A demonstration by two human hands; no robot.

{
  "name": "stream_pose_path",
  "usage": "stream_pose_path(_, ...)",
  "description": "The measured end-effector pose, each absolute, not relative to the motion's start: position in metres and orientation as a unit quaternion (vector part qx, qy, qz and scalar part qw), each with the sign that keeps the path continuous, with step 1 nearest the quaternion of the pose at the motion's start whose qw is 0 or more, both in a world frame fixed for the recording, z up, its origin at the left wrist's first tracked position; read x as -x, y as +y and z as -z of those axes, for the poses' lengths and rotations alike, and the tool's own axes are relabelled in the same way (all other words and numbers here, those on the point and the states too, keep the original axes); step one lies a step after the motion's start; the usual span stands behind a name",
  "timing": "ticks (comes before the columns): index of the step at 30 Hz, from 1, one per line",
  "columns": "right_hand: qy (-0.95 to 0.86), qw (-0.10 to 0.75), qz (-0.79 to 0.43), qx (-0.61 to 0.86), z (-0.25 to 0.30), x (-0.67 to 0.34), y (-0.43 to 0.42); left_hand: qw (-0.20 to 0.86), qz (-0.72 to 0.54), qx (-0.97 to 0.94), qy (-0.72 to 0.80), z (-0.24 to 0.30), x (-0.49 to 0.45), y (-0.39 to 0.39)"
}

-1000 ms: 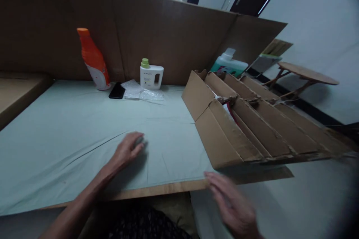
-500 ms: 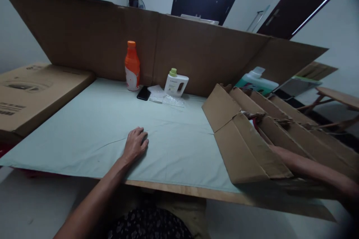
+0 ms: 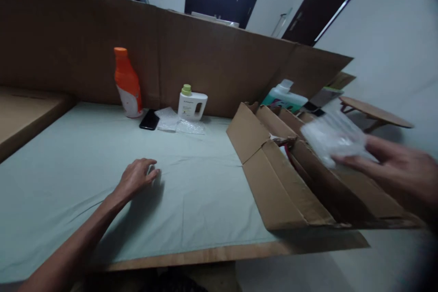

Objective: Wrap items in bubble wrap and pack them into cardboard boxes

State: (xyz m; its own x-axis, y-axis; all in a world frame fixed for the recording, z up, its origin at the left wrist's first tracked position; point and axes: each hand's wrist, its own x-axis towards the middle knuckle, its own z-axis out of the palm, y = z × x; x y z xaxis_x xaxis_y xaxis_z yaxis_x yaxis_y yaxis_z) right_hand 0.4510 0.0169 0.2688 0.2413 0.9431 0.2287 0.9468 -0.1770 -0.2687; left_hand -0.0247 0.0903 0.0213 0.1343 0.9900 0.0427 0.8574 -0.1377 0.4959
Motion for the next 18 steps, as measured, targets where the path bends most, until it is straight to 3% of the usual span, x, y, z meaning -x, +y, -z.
stream_pose_path(5, -0.757, 0.244, -0.085, 0.600, -0.290, -0.374, 0.104, 0.162, -0.206, -0.756, 0.600, -0.017, -0.043, 0.149)
stream_pose_path(8, -0.760, 0.237, -0.120, 0.593, -0.285, -0.379, 0.152, 0.144, -0.241, -0.759, 0.587, 0.001, -0.071, 0.163)
stream_pose_path(14, -0.748, 0.001, -0.094, 0.657, -0.237, -0.454, 0.204, 0.119, -0.308, -0.746, 0.578, 0.024, -0.074, 0.165)
stream_pose_path(18, -0.776, -0.066, -0.119, 0.616, -0.203, -0.458, 0.233, 0.108, -0.323, -0.740, 0.579, 0.028, -0.073, 0.168)
